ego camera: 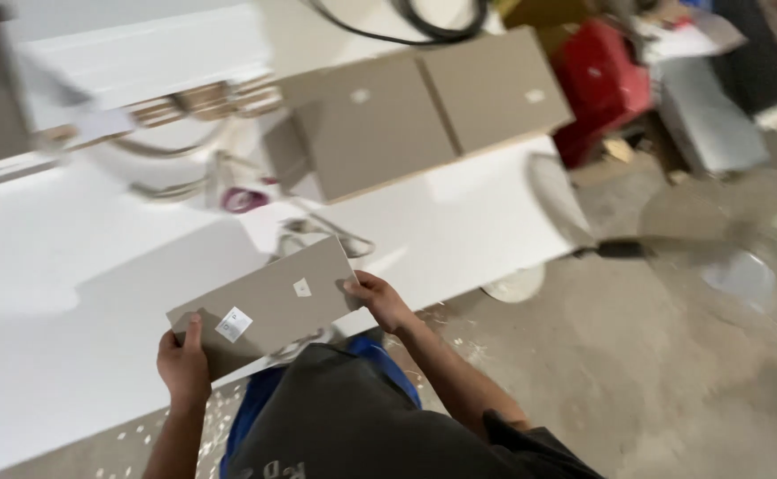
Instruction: Stacking and organizing flat wooden panels on a workbench
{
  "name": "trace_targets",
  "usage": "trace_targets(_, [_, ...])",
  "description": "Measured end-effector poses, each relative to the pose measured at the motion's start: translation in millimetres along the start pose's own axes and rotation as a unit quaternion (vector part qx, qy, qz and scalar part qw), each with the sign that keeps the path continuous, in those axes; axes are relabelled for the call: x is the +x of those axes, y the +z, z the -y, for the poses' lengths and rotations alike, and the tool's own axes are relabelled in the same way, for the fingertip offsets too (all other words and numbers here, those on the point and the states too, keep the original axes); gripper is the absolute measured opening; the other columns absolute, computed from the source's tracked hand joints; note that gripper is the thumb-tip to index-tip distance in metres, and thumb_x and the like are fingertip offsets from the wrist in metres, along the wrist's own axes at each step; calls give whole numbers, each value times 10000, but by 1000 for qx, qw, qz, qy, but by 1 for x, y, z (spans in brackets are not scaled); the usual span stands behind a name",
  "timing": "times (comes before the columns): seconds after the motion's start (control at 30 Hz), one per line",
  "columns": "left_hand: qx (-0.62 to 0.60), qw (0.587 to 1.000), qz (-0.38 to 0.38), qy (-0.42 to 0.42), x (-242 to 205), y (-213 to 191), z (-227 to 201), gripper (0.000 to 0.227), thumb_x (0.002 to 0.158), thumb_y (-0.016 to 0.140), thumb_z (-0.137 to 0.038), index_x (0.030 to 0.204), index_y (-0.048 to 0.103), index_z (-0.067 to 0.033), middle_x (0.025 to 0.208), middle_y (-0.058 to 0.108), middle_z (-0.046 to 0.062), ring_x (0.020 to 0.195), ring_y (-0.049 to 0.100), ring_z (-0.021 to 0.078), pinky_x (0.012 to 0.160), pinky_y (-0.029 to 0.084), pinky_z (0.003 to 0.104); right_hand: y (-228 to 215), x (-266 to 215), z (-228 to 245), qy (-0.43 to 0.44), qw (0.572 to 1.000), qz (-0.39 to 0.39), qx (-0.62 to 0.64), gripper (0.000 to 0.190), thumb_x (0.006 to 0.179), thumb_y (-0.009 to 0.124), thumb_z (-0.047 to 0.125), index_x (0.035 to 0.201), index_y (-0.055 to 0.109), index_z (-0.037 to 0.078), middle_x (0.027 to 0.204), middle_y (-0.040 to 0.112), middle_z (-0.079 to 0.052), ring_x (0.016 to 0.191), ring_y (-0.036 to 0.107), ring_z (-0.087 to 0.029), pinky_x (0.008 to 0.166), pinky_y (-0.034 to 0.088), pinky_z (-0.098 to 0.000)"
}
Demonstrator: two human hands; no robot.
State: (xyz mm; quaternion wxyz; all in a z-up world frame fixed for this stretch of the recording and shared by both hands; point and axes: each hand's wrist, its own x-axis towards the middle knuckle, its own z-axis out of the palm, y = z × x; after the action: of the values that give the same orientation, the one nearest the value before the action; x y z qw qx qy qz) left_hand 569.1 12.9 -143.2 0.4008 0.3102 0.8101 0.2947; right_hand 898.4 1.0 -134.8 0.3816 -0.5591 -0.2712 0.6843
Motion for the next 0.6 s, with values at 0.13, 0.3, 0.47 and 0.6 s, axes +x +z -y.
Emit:
trace_targets(0.13, [-10, 989, -104, 101, 121, -72, 110, 480, 997, 787, -410, 1171, 692, 27, 1060, 679, 267, 1097, 634, 451, 943, 454, 539, 76, 95, -90, -103, 959, 21, -263, 633, 889, 768, 515, 1323, 634, 75, 1106, 702, -292, 1088, 665, -507, 905, 538, -578])
trace_targets(0.3, [133, 969, -162, 133, 248, -167, 142, 568, 841, 839, -494, 1151, 730, -31, 1042, 706, 207, 1044, 689, 427, 924, 544, 512, 230, 148, -103, -103, 895, 33, -433, 606, 936, 694, 435, 1338, 596, -9, 1161, 667, -273, 1010, 733, -412, 822, 613, -478])
trace_targets(0.47, [138, 967, -139, 162, 306, -207, 156, 561, 756, 914, -556, 1037, 760, -95, 950, 694, 168, 972, 692, 422, 876, 545, 478, 323, 173, -149, -155, 836, -10, -526, 473, 964, 656, 333, 1227, 638, -60, 1094, 666, -299, 1070, 694, -442, 882, 571, -514])
trace_targets(0.6, [171, 961, -153, 155, 336, -205, 180, 610, 794, 911, -601, 1069, 746, -82, 1055, 575, 172, 1008, 612, 446, 900, 491, 472, 365, 139, -99, -109, 851, -35, -512, 327, 935, 672, 228, 1097, 649, -55, 991, 705, -284, 1038, 708, -453, 844, 597, -521])
